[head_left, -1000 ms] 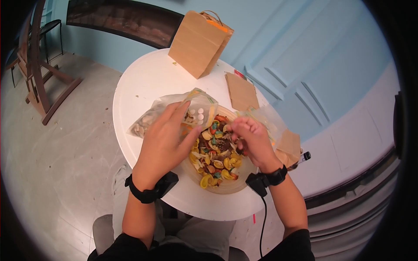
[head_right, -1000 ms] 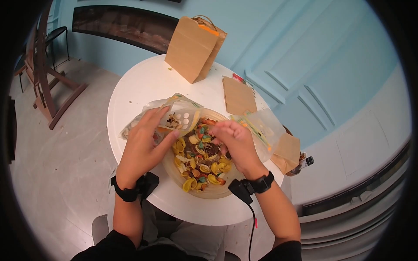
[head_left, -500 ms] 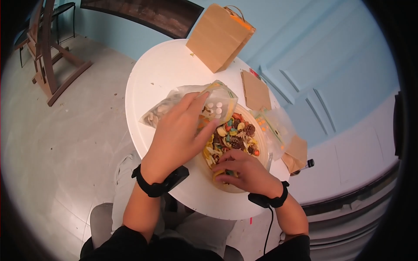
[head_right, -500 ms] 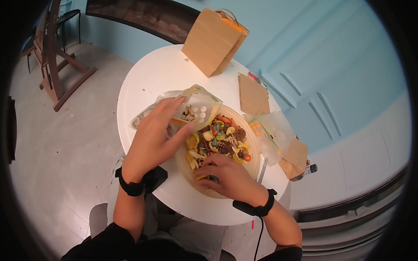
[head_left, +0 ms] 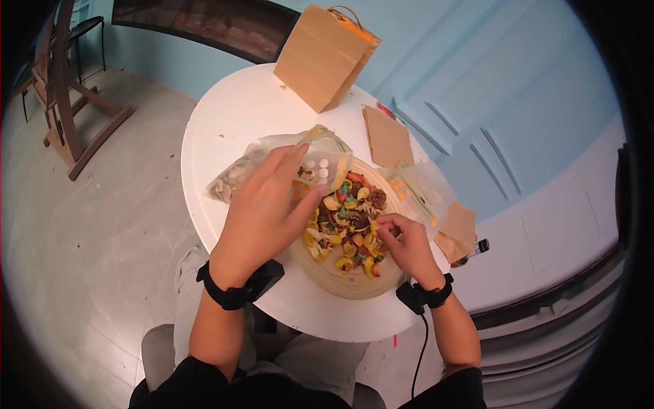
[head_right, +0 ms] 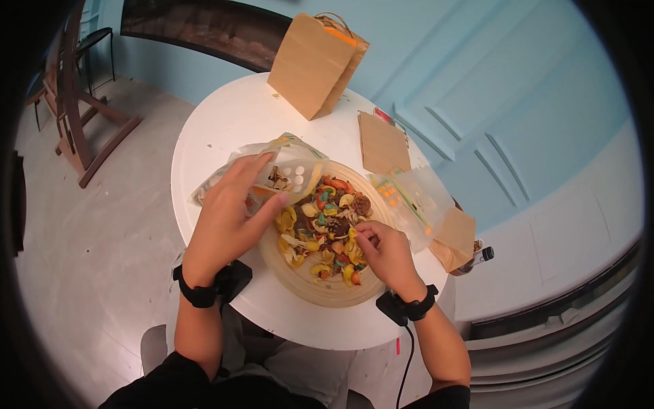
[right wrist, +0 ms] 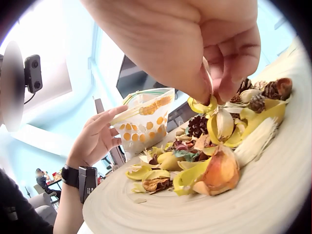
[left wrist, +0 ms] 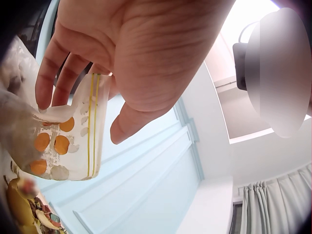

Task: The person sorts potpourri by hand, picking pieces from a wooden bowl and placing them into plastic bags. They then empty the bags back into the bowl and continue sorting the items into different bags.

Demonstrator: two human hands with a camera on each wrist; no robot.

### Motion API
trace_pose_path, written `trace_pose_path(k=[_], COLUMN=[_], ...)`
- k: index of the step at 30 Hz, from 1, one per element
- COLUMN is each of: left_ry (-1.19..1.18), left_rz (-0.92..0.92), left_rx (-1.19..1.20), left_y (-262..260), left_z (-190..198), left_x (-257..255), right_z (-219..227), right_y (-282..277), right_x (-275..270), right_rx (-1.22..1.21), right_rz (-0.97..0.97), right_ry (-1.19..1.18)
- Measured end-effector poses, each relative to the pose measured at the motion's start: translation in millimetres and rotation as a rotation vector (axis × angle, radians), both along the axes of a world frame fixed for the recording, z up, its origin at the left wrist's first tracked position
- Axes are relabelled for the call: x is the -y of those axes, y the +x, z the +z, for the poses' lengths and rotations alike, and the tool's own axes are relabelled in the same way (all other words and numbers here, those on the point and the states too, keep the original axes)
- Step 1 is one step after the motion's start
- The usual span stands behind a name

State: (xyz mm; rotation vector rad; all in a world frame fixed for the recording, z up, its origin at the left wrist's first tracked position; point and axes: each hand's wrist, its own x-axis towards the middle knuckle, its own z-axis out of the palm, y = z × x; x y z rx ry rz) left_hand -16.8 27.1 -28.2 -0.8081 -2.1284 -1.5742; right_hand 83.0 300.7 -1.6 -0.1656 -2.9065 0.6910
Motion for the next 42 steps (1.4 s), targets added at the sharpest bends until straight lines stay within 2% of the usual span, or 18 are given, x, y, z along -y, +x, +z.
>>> trace_pose_path(k=[8,11,14,17,21,27,30,33,36,42], left_ry=[0.051,0.094,0.114,0.082,0.049,0.043,0.032,0.04,0.042,0.038], left_rz=[0.056,0.099,0.102,0.083,0.096,0.09,0.092,0.081,0.079,0.092], left_rx=[0.009,-0.005,-0.014,0.022,-0.002,-0.001,-0.019,-0.005,-0.001,-0.034], left_y=[-0.3,-4.4,-5.3,-3.2,-3.8,-2.8,-4.0,-3.8,-3.9,-6.0], left_z=[3.0,-1.5,-3.3,0.4,0.3,1.3,-0.3,0.3,0.2,-1.5], left_x=[1.3,-0.1,-1.6,-1.8,-2.1,-3.0,-1.9,-1.2,-1.5,-1.0], right_z=[-5.5,-0.1,17.1,10.6,4.4,-6.0,-8.9,-3.0,3.1,-6.4], right_y=[6.3,15.7,28.0,33.9,33.6,30.5,30.0,28.6,27.3,16.2], right_x=[-18.6,-10.8,15.2,22.3,24.6,14.7,12.7,13.6,15.5,-13.5], right_rx=[-0.004,-0.024,0.115,0.084,0.071,0.058,-0.005,0.036,0.177,-0.148], right_rz=[-0.148,0.011,0.309,0.413,0.34,0.327,0.29,0.18,-0.063,-0.037], right_ry=[-0.02,-0.026,0.12,0.379,0.525,0.527,0.339,0.052,-0.229,0.162])
